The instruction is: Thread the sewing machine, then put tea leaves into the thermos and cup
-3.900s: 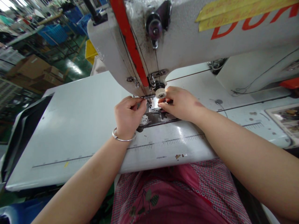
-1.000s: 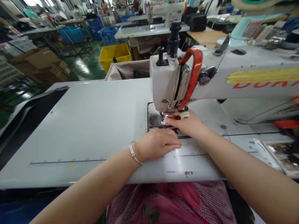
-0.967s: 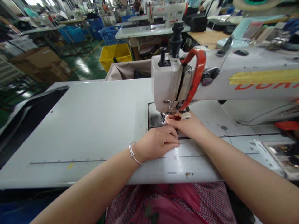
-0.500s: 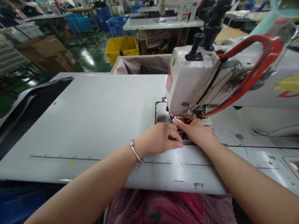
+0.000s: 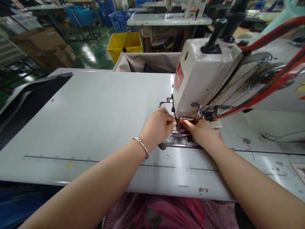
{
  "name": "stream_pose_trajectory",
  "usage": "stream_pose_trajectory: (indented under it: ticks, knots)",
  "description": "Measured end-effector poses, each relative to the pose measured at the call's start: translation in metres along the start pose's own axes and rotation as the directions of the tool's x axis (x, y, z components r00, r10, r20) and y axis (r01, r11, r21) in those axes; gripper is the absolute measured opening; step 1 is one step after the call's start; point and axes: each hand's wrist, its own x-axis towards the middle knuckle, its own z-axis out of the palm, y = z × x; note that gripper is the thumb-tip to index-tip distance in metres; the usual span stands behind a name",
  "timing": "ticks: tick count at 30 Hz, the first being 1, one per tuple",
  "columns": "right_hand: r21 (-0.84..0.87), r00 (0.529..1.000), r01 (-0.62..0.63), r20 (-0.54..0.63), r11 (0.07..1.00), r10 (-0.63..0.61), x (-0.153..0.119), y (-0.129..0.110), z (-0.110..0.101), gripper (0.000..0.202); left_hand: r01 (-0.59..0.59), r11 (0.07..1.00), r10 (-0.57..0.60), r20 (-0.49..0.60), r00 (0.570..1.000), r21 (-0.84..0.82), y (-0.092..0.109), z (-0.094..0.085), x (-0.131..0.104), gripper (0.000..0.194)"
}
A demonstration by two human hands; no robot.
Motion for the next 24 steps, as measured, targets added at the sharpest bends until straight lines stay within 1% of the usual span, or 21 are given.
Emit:
stream_pose_trajectory:
  ticks: [4, 6, 8, 11, 13, 15, 17, 19, 22, 24]
  knots:
    - [0.071, 1.000, -0.022, 0.000, 0.997, 0.023, 0.001, 0.023, 0.000, 0.032, -0.016, 0.999, 0.016, 0.004, 1.000, 0.028, 0.000, 0.001, -0.002, 0.019]
    - [0.114, 0.999, -0.011, 0.033, 0.993, 0.007, 0.001, 0.028, -0.001, 0.030, -0.024, 0.998, 0.023, 0.023, 0.999, 0.059, 0.002, 0.001, -0.003, 0.021]
    - [0.132, 0.997, 0.008, 0.073, 0.991, -0.018, 0.001, 0.027, -0.004, 0.028, -0.032, 0.996, 0.028, 0.041, 0.999, 0.089, 0.003, 0.000, -0.004, 0.023]
    - [0.132, 0.996, 0.008, 0.088, 0.991, -0.020, 0.002, 0.022, -0.006, 0.029, -0.028, 0.996, 0.024, 0.040, 0.999, 0.087, 0.003, 0.000, -0.004, 0.023]
    - [0.152, 0.995, 0.001, 0.094, 0.988, -0.016, 0.004, 0.020, -0.006, 0.029, -0.002, 0.999, 0.001, 0.026, 1.000, 0.047, 0.001, 0.001, -0.003, 0.019]
    - [0.166, 0.995, 0.000, 0.097, 0.986, -0.016, 0.006, 0.022, -0.004, 0.030, 0.053, 0.998, -0.053, 0.002, 0.999, -0.020, 0.000, 0.002, -0.002, 0.010]
    - [0.168, 0.996, 0.002, 0.091, 0.986, -0.018, 0.009, 0.024, 0.000, 0.032, 0.103, 0.992, -0.105, -0.015, 0.994, -0.079, -0.002, 0.003, -0.001, 0.007]
    - [0.169, 0.996, 0.013, 0.080, 0.986, -0.026, 0.009, 0.026, 0.003, 0.032, 0.120, 0.988, -0.123, -0.019, 0.992, -0.099, -0.004, 0.005, 0.000, 0.007]
    - [0.158, 0.999, 0.022, 0.031, 0.987, -0.027, 0.008, 0.028, 0.002, 0.031, 0.122, 0.990, -0.125, -0.026, 0.992, -0.076, -0.007, 0.007, 0.000, 0.011]
    - [0.136, 0.999, 0.031, 0.038, 0.990, -0.037, 0.006, 0.030, -0.003, 0.033, 0.124, 0.991, -0.126, -0.036, 0.991, -0.053, -0.008, 0.008, -0.001, 0.012]
